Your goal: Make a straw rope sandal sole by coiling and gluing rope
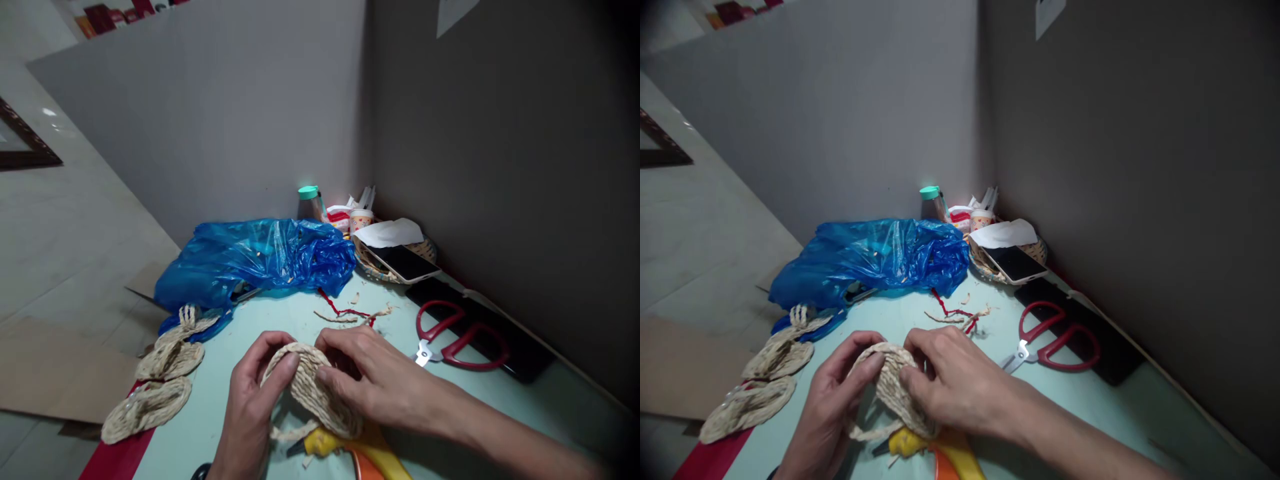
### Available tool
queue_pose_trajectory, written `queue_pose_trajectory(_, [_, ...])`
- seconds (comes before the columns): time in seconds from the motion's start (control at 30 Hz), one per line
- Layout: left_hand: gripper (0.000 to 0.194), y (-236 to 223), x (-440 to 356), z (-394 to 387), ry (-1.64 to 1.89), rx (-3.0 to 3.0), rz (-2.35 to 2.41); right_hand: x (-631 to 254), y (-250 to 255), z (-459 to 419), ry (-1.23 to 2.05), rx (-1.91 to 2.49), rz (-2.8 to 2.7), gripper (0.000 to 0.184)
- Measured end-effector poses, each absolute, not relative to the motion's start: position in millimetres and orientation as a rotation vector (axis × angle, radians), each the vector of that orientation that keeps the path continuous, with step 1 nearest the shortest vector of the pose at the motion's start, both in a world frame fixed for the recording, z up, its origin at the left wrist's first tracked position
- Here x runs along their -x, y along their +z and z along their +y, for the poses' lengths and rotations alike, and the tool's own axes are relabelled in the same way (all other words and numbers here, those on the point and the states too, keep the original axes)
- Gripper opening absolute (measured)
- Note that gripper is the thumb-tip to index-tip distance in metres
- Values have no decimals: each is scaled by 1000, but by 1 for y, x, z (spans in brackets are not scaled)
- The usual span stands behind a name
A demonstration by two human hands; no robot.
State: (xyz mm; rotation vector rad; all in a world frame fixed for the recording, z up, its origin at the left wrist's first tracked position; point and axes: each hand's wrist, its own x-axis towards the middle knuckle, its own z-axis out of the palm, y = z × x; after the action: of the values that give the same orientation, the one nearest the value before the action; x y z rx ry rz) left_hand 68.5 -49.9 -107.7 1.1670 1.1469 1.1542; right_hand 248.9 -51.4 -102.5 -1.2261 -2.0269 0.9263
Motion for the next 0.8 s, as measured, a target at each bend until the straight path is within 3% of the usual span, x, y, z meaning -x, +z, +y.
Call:
queue_pose_trajectory(0.2, [24,-105,-71,-55,1071,-946,1073,-243,-106,-54,936,1234,-2001,31])
queue_pose_trajectory(0.8, [24,-116,-70,-56,1071,-944,1068,-233,-119,-56,895,1094,-1938,29])
